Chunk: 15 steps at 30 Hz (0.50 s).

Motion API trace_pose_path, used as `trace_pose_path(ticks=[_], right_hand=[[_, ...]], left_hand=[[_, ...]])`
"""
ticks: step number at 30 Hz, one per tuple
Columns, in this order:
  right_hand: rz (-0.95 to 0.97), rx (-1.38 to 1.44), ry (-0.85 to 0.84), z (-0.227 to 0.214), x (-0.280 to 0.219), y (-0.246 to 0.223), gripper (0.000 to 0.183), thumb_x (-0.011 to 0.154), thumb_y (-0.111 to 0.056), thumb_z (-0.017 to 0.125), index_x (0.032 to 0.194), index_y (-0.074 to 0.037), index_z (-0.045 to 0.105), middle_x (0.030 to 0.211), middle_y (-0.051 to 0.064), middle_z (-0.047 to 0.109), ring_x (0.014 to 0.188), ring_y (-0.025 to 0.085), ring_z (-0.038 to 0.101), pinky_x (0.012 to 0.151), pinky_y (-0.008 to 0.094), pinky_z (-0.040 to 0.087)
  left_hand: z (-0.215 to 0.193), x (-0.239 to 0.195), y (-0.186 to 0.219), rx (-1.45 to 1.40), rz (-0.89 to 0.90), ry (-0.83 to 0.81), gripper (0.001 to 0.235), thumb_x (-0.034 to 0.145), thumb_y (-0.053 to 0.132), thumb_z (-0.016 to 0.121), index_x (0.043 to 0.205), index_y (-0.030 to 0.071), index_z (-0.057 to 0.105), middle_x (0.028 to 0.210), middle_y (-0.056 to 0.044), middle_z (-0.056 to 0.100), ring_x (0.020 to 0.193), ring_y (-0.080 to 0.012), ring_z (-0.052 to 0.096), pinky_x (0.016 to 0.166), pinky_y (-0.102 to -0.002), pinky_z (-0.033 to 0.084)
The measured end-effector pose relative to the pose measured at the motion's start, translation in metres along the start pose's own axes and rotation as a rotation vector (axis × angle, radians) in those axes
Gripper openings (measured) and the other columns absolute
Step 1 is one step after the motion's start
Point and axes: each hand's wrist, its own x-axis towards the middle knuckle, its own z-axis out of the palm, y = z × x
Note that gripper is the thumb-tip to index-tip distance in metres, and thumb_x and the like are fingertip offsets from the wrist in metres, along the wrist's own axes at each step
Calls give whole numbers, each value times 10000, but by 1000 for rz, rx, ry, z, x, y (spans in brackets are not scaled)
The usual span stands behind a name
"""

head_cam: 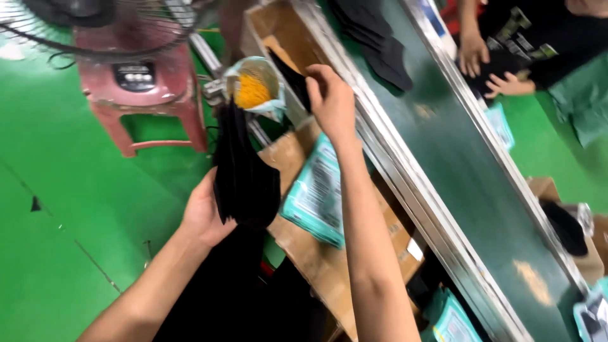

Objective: The recorder is packaging black face masks into individual green plastic pouches at a manufacturing facility.

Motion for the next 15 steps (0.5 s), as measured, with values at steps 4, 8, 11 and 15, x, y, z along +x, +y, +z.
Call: trace_pose_path(ticks=[4, 8, 11, 15], right_hand=[[58, -154, -6, 21, 10, 29, 130, 976, -106, 686, 1078, -54, 746, 927, 145, 768, 811, 260, 758, 766, 352, 581], [-27, -259, 355, 3, 1, 11, 138, 1001, -78, 677, 1096, -25, 761, 897, 148, 744, 798, 217, 723, 750, 326, 560], [38, -158, 514, -35, -39, -52, 127, 1059, -57, 650, 1115, 32, 722, 865, 59, 684, 799, 75, 621, 771, 241, 548], [456, 47, 376, -65, -151, -54, 180, 1047, -115, 662, 1058, 25, 775, 816, 18, 655, 739, 63, 580, 676, 217, 463]], left_hand=[[-29, 17, -9, -287, -9, -172, 345, 1092, 317, 497, 1190, 36, 672, 1125, -75, 728, 1065, -226, 678, 988, -392, 522], [-22, 27, -17, -304, -73, -217, 331, 1122, 317, 502, 1194, 38, 665, 1105, -75, 727, 1033, -226, 686, 967, -391, 530], [36, 14, -8, -30, -101, 74, 382, 1018, 351, 481, 1243, 95, 654, 1123, -22, 734, 1012, -166, 697, 924, -346, 538], [23, 31, -39, 123, -58, -6, 398, 968, 311, 516, 1293, 96, 597, 1218, -1, 725, 1114, -135, 701, 998, -338, 557]])
